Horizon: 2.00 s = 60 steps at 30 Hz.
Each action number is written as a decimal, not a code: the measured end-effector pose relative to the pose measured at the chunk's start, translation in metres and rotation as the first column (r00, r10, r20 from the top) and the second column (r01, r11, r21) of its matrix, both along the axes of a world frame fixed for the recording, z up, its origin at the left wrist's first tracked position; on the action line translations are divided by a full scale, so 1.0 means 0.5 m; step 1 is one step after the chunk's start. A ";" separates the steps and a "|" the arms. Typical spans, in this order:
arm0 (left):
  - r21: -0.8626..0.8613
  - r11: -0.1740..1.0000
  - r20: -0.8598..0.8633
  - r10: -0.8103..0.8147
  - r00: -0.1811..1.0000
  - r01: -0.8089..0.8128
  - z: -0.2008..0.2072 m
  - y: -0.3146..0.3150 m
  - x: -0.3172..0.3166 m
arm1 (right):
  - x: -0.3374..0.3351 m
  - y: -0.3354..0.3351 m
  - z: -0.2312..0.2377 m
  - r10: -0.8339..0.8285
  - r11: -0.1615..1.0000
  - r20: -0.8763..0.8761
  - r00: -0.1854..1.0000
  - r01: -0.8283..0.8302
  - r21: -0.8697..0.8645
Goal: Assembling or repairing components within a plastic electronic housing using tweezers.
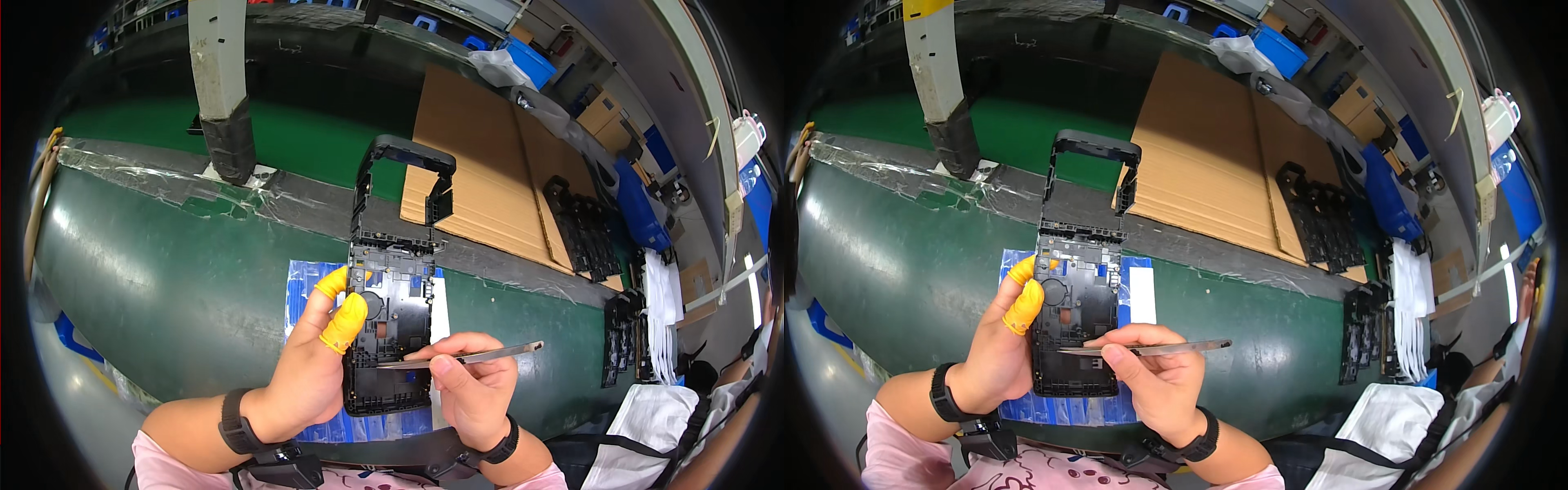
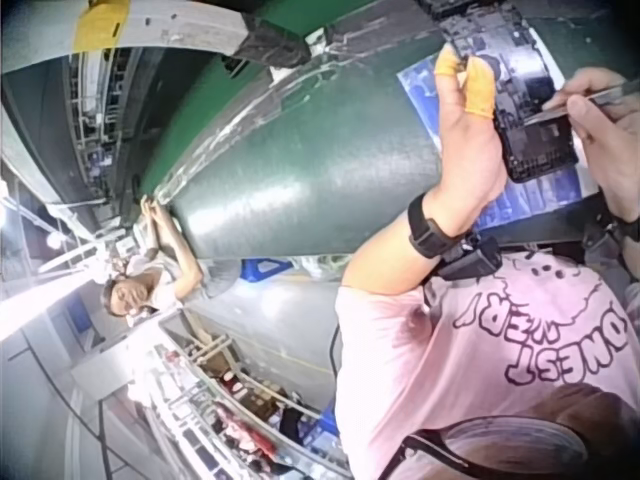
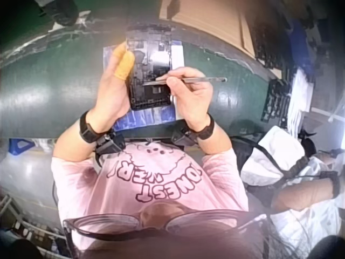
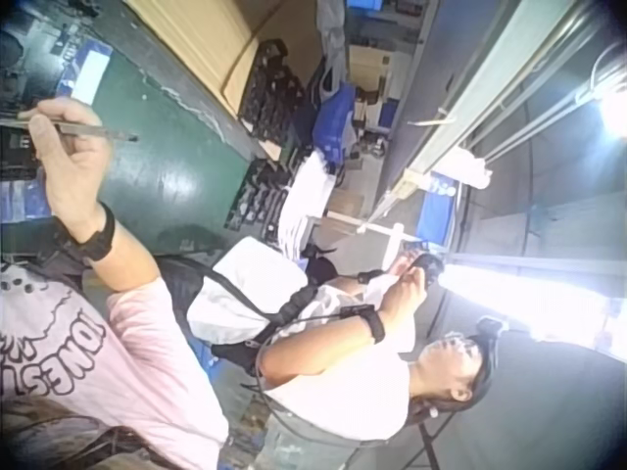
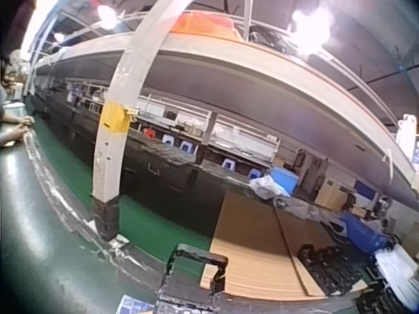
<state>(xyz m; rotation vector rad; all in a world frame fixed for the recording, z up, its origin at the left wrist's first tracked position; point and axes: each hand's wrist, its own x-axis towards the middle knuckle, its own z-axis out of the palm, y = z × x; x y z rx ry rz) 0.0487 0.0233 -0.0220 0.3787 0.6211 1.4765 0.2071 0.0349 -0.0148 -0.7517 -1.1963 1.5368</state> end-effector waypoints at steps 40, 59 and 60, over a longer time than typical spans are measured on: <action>0.256 0.926 -0.126 0.318 0.940 -0.279 0.042 0.037 -0.079 | 0.009 0.097 -0.080 -0.082 0.987 0.229 0.970 0.111 -0.119; 0.118 0.937 -0.075 0.338 0.938 -0.328 0.004 0.049 -0.059 | 0.023 0.085 -0.053 -0.073 0.988 0.037 0.997 0.078 -0.131; 0.117 0.958 -0.067 0.270 0.961 -0.261 -0.002 0.042 -0.052 | 0.027 0.075 -0.037 -0.080 0.990 -0.035 0.996 0.075 -0.119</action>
